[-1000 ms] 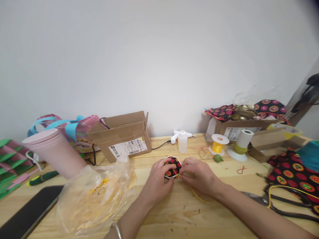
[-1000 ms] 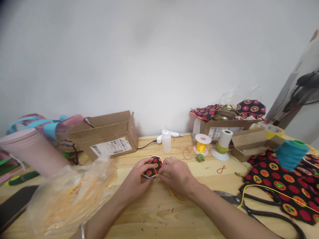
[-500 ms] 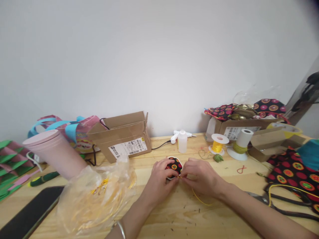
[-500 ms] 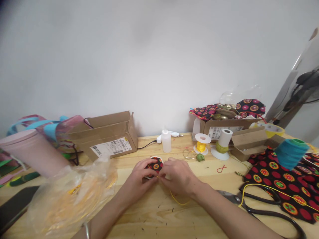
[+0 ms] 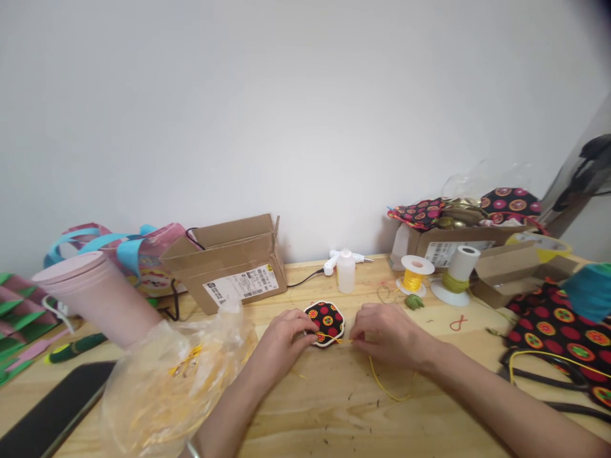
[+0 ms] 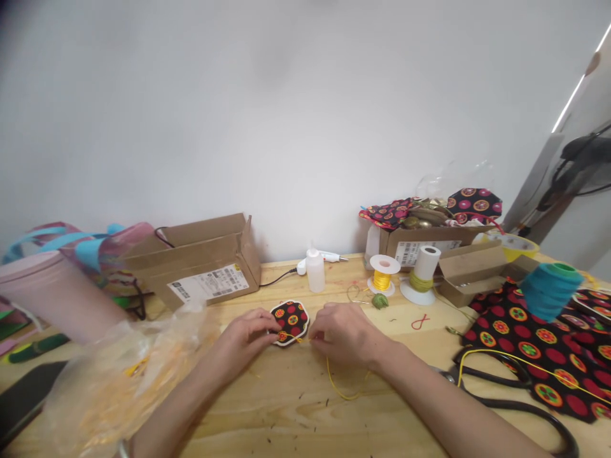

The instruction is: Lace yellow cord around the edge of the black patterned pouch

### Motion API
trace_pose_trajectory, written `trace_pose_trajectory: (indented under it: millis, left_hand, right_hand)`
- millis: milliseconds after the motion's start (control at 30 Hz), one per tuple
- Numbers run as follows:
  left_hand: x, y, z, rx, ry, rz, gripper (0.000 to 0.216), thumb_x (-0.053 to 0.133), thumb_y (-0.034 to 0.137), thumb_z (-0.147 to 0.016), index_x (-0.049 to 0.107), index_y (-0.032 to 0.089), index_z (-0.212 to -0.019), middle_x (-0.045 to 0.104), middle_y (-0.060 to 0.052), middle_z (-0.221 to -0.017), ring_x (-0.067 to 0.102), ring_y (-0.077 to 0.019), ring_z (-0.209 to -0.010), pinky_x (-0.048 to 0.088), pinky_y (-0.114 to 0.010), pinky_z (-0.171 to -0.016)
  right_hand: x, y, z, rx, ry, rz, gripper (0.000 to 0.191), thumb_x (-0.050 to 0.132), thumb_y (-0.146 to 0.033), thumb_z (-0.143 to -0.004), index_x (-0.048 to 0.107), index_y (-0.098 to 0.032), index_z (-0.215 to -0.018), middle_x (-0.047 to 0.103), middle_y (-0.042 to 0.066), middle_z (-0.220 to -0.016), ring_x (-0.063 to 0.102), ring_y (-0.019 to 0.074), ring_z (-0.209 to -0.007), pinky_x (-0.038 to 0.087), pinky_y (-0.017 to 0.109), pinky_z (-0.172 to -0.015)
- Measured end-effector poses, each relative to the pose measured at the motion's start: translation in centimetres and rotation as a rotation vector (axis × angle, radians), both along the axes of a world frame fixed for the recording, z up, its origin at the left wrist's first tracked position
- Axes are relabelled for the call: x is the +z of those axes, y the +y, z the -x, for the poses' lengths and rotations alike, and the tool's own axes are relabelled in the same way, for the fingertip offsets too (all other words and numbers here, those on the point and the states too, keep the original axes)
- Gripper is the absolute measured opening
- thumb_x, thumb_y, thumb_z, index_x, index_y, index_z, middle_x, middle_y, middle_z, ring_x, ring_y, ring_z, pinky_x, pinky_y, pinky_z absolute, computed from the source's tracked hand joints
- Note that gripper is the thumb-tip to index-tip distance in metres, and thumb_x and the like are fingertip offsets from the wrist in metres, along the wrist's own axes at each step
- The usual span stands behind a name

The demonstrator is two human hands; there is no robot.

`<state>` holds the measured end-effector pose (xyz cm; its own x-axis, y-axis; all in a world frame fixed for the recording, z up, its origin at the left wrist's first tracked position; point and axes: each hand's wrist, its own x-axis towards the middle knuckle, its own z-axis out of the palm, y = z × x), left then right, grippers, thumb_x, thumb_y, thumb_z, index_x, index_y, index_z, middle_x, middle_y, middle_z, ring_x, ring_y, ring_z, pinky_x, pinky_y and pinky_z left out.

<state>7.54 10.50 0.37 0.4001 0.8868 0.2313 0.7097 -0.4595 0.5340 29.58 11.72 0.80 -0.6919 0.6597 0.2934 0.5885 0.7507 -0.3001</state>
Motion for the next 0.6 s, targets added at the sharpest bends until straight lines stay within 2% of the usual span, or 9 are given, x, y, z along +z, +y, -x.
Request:
trace_pose_trajectory:
  millis: [333, 467, 600]
  left_hand:
    - [0.0, -0.1, 0.0, -0.052, -0.003, -0.068, 0.012, 0.052, 0.023, -0.076, 0.064, 0.023, -0.076, 0.063, -0.001, -0.076, 0.054, -0.0157, -0.076, 0.04, -0.028, -0.072]
    - [0.3, -0.5, -1.0, -0.098, 0.032, -0.124, 0.018, 0.059, 0.025, -0.07, 0.062, 0.025, -0.088, 0.059, -0.003, -0.095, 0.049, -0.0188, -0.092, 0.038, -0.033, -0.081]
    - [0.3, -0.8, -2.2, -0.16, 0.07, -0.155, 0.016, 0.058, 0.022, -0.071, 0.063, 0.027, -0.086, 0.056, -0.003, -0.103, 0.047, -0.0201, -0.097, 0.034, -0.037, -0.086]
  right_hand:
    - [0.1, 0.0, 0.1, 0.027, -0.026, -0.011, 0.011, 0.053, -0.015, -0.069, 0.061, -0.022, -0.07, 0.063, -0.002, -0.068, 0.053, 0.0111, -0.065, 0.034, 0.019, -0.056]
    - [0.0, 0.0, 0.2, 0.04, -0.007, -0.018, 0.012, 0.053, -0.014, -0.068, 0.062, -0.022, -0.071, 0.064, -0.002, -0.07, 0.053, 0.0108, -0.066, 0.035, 0.019, -0.057]
    - [0.0, -0.2, 0.2, 0.063, 0.015, -0.032, 0.013, 0.052, -0.014, -0.069, 0.062, -0.021, -0.072, 0.064, -0.001, -0.07, 0.053, 0.0111, -0.066, 0.036, 0.019, -0.058]
